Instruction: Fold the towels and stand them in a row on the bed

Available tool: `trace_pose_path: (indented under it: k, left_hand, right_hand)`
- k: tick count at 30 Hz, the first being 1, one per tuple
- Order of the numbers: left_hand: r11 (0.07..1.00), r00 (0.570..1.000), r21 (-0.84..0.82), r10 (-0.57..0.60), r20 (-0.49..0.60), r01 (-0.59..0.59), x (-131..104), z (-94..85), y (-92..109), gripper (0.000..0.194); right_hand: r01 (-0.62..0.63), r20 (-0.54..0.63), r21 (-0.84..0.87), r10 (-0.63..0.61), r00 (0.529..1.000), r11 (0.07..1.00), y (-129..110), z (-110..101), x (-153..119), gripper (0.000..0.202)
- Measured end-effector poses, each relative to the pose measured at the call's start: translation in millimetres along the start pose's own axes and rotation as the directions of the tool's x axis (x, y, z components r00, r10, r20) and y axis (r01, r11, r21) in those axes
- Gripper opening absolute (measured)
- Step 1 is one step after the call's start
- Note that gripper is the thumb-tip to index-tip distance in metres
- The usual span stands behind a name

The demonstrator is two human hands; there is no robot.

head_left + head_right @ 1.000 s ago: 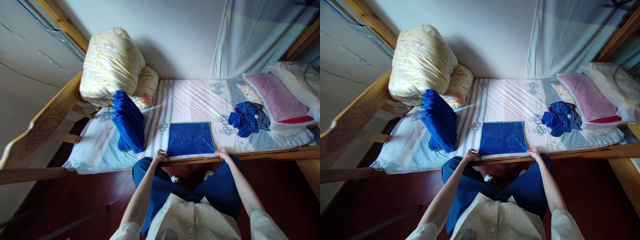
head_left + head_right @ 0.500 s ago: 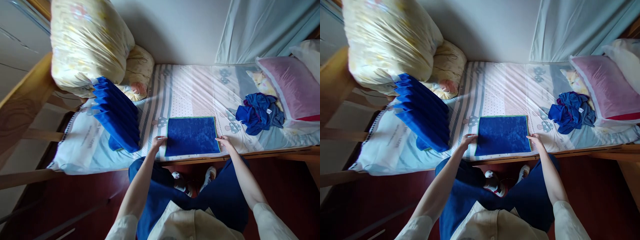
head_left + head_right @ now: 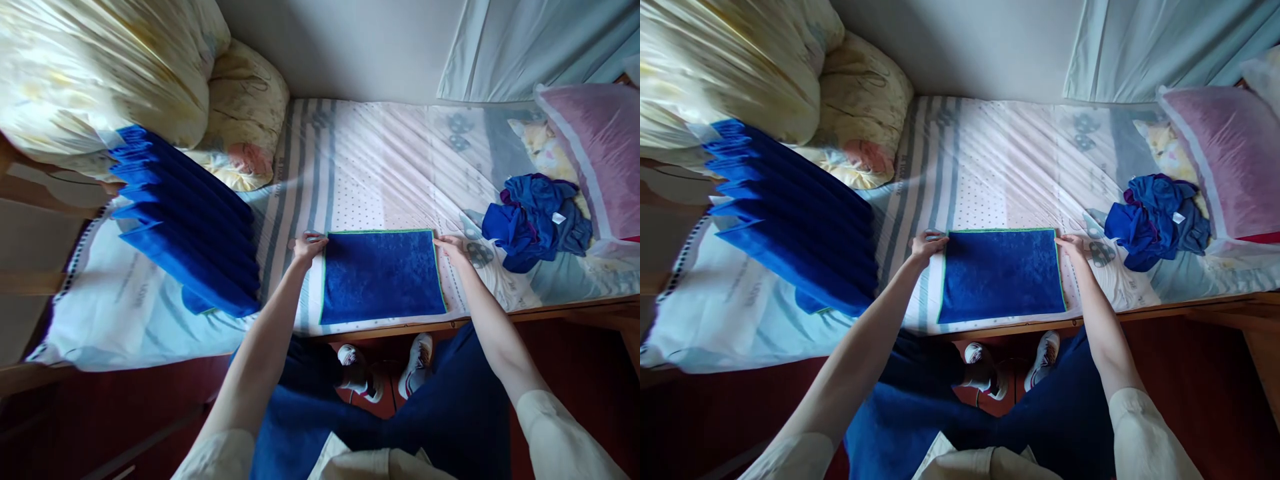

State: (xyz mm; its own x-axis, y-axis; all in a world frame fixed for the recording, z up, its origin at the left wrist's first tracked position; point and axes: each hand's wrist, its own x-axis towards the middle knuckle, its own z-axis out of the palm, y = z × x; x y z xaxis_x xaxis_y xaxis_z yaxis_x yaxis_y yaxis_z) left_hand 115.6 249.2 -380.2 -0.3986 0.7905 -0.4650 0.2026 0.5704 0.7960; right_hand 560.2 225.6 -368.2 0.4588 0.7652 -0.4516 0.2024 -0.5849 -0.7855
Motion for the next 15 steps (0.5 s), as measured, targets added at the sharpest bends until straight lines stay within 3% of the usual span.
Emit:
trace_pose_path:
  k: [2, 5, 8, 11, 15]
  left_hand:
    - [0.999, 0.999, 0.024, 0.032, 0.028, -0.033, 7, 2.7, 8, 0.041]
    - [0.952, 0.982, 0.250, 0.156, 0.103, -0.177, 14, 6.1, 18, 0.030]
    - [0.800, 0.935, 0.485, 0.289, 0.205, -0.353, 19, 9.8, 25, 0.020]
    - [0.639, 0.870, 0.592, 0.386, 0.305, -0.491, 22, 13.3, 29, 0.020]
    - [0.545, 0.836, 0.638, 0.422, 0.351, -0.544, 25, 15.4, 29, 0.025]
  right_hand:
    - [0.046, 0.017, 0.019, -0.046, 0.999, 0.999, -4, 5, 9, 0.056]
    - [0.110, 0.084, 0.008, -0.110, 0.990, 0.994, -8, 14, 21, 0.057]
    - [0.187, 0.127, -0.089, -0.175, 0.976, 0.978, -9, 23, 36, 0.048]
    - [0.271, 0.132, -0.232, -0.246, 0.960, 0.934, -8, 29, 51, 0.033]
    - [0.264, 0.122, -0.389, -0.235, 0.964, 0.883, -7, 29, 61, 0.021]
